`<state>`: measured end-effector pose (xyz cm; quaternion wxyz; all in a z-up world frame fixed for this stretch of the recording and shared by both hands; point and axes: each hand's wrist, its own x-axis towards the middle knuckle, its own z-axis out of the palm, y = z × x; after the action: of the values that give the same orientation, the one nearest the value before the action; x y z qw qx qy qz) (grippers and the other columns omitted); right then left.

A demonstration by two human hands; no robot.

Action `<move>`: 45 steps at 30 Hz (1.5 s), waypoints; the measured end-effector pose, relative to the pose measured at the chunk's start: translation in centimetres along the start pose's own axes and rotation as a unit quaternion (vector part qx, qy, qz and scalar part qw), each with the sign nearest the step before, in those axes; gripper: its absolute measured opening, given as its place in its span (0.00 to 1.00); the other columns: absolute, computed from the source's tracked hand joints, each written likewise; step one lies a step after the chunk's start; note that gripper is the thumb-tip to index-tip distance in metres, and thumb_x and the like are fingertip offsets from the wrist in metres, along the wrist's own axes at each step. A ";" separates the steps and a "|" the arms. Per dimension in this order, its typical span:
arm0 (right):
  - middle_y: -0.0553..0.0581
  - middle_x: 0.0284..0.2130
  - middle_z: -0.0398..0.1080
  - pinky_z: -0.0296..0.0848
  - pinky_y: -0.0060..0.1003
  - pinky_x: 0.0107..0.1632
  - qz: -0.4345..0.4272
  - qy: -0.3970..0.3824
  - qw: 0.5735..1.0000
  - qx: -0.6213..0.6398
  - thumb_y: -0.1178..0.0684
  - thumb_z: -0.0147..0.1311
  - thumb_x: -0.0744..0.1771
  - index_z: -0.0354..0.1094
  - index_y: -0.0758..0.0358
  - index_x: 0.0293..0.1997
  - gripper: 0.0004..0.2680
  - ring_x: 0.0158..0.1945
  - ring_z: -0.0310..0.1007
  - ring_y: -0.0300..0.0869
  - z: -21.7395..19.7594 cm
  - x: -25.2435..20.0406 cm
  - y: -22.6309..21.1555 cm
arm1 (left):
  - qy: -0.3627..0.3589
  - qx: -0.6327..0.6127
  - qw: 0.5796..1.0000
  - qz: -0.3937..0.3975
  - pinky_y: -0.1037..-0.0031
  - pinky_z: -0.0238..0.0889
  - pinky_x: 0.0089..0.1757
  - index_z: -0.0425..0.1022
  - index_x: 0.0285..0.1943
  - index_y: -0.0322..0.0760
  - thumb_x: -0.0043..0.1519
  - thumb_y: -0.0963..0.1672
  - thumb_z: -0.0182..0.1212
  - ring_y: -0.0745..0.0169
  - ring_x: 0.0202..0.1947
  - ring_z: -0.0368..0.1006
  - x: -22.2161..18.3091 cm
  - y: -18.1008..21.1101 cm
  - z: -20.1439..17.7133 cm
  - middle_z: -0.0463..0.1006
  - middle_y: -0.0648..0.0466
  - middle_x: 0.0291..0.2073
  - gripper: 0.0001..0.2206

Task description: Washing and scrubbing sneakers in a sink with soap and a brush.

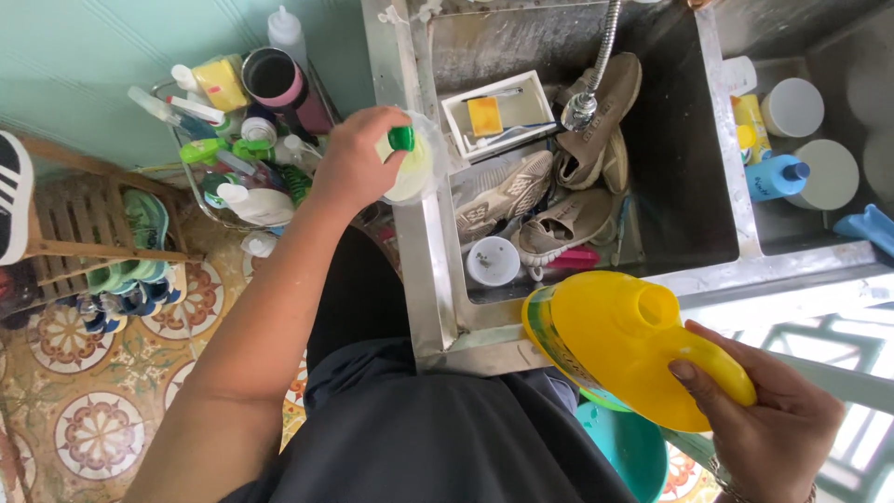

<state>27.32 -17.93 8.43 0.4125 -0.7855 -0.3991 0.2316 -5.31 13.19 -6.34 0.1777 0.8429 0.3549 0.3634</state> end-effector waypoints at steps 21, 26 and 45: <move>0.64 0.42 0.78 0.80 0.32 0.49 -0.053 -0.025 0.998 0.005 0.63 0.66 0.62 0.74 0.75 0.53 0.15 0.44 0.80 0.39 -0.7 -0.7 1.0 | 0.151 -0.498 0.823 -0.229 0.73 0.71 0.57 0.69 0.63 0.28 0.63 0.33 0.67 0.66 0.54 0.76 -2.4 2.7 2.2 0.78 0.51 0.52 0.20; 0.61 0.40 0.79 0.78 0.28 0.46 -0.051 -0.034 0.996 0.067 0.63 0.67 0.62 0.75 0.74 0.53 0.15 0.40 0.78 0.36 -0.4 -0.8 0.9 | 0.017 -0.555 0.819 -0.147 0.71 0.71 0.60 0.68 0.70 0.29 0.66 0.35 0.67 0.64 0.57 0.75 0.4 11.5 2.0 0.77 0.50 0.57 0.22; 0.54 0.34 0.82 0.78 0.24 0.37 -0.067 -0.045 0.996 0.028 0.59 0.70 0.59 0.78 0.65 0.49 0.15 0.33 0.80 0.31 0.3 -0.8 -0.9 | -0.263 -0.230 0.910 0.223 0.70 0.71 0.52 0.64 0.76 0.38 0.63 0.38 0.64 0.56 0.54 0.73 5.4 23.5 -2.3 0.69 0.49 0.56 0.29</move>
<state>26.31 -18.15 9.04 0.4305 -0.7337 -0.4625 0.2497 6.64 1.15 10.89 0.3675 0.9009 0.0045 0.2307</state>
